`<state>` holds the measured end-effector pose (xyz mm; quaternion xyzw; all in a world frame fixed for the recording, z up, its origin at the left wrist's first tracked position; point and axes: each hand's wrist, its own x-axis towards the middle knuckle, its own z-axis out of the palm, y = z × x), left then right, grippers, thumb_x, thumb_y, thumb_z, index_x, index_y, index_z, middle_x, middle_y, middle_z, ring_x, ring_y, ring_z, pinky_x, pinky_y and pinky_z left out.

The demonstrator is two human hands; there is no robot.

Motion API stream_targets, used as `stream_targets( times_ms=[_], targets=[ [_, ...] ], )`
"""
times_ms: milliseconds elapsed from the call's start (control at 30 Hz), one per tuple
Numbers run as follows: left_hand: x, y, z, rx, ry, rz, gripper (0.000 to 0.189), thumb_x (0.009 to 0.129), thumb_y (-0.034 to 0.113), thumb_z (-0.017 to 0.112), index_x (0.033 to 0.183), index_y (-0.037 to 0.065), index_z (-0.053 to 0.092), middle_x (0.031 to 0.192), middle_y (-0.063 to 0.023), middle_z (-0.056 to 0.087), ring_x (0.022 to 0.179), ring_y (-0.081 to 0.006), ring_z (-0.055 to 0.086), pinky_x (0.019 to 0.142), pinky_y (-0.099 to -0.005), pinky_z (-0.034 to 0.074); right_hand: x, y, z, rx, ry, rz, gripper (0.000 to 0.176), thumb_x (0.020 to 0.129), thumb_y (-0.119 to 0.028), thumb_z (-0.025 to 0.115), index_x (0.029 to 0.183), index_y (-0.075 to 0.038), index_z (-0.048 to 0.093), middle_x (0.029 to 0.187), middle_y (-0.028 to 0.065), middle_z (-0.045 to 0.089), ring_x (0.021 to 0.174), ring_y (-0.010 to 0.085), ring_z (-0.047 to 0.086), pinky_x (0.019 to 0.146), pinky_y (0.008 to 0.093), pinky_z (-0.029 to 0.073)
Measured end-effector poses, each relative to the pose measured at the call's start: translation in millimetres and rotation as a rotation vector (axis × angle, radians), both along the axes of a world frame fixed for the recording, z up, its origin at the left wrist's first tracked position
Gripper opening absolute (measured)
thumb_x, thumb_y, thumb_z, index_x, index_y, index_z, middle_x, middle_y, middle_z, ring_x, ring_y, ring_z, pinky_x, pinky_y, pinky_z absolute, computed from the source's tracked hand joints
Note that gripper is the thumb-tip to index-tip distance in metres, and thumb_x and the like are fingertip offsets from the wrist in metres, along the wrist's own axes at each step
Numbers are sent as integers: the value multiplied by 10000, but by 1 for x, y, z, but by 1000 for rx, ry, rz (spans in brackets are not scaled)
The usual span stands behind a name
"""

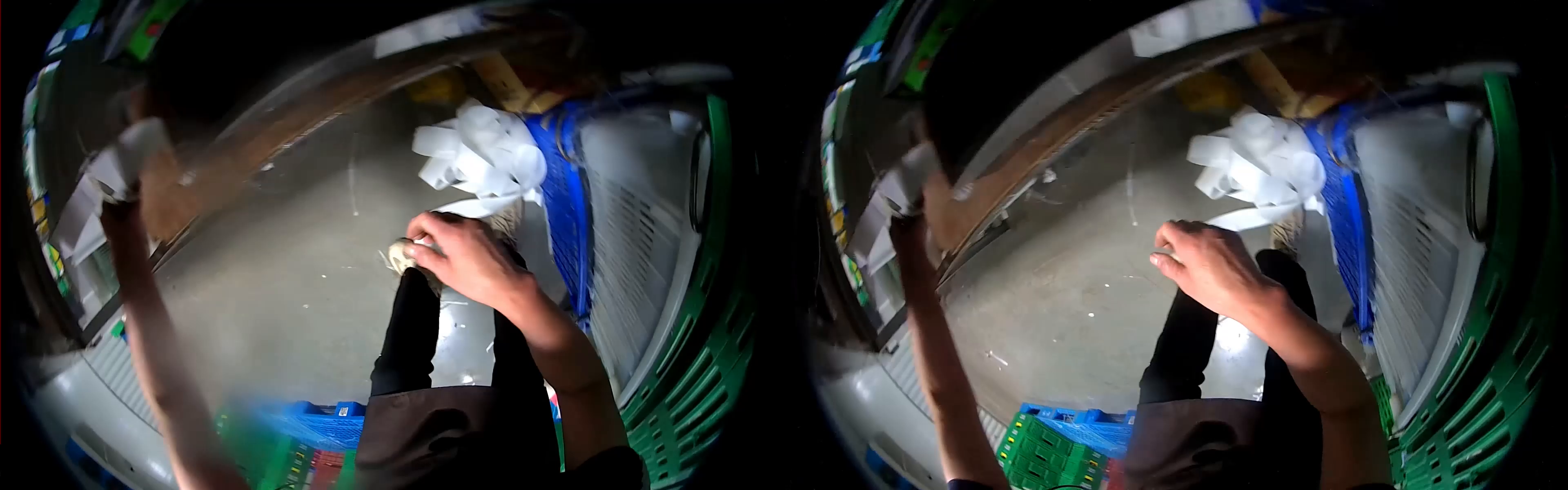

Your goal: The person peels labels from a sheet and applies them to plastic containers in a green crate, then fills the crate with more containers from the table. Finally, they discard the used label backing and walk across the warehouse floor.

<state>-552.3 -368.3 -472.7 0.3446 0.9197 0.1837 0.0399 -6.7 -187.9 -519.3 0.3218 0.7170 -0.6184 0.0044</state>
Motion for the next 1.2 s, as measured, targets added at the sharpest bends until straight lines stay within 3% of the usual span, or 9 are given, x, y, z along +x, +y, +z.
stream_targets(
  times_ms=[67,167,300,400,433,533,800,1000,1200],
  targets=[
    [-172,-34,-59,-160,-86,-106,430,797,244,725,1134,8,601,1053,-84,647,938,-212,585,855,-341,453,18,-15,-25,-39,-90,40,200,857,-205,614,927,-28,552,853,157,647,808,329,636,701,404,489],
    [-49,72,-30,693,-798,687,600,870,375,555,1306,7,370,1297,-101,426,1172,-246,398,998,-381,311,46,-30,-66,-9,-169,3,202,863,-222,599,934,-33,588,819,156,652,789,328,640,712,404,493],
    [-2,83,-12,1016,-927,799,731,953,463,385,1480,16,146,1552,-112,164,1424,-263,165,1148,-415,162,99,-33,-143,113,-206,-409,222,882,-179,630,1050,-40,594,878,103,664,780,169,633,698,299,498],
    [124,31,-1,541,-195,231,437,962,236,445,1302,-38,423,1389,-184,410,1255,-301,418,1040,-393,356,145,-10,-209,216,-357,-854,222,877,-160,628,1069,-50,614,894,92,654,838,141,612,759,262,474],
    [174,13,2,394,102,104,352,954,165,487,1223,-59,526,1317,-210,508,1172,-320,539,984,-375,451,168,2,-238,24,-465,-1020,445,861,-332,640,1145,6,585,1103,164,640,998,290,620,868,352,472],
    [341,14,-58,691,-519,75,484,860,174,554,1287,-36,467,1315,-181,493,1201,-285,488,1005,-432,400,192,23,-273,122,-809,-951,559,867,-499,544,1186,-41,579,1162,139,620,1068,307,574,911,368,441],
    [464,167,-360,69,-1441,435,1072,714,677,639,1504,223,74,1526,-95,213,1370,-366,231,1000,-678,208,199,42,-465,-272,-597,-1361,810,766,-710,522,1351,-153,453,1308,113,532,1109,350,558,866,471,478],
    [527,197,-382,-221,-1719,505,898,737,538,731,1391,99,300,1175,-117,555,1024,-279,557,780,-501,499,76,49,-335,-283,-609,-465,618,930,-487,382,1346,-31,427,1341,215,466,1229,320,472,1000,412,399],
    [530,126,-302,263,-1774,762,496,723,29,724,1168,-6,506,994,-116,612,859,-242,608,751,-379,508,83,-41,-240,-292,-366,-466,513,922,-404,434,1271,-28,471,1240,212,545,1153,334,531,957,380,424]
  ],
)
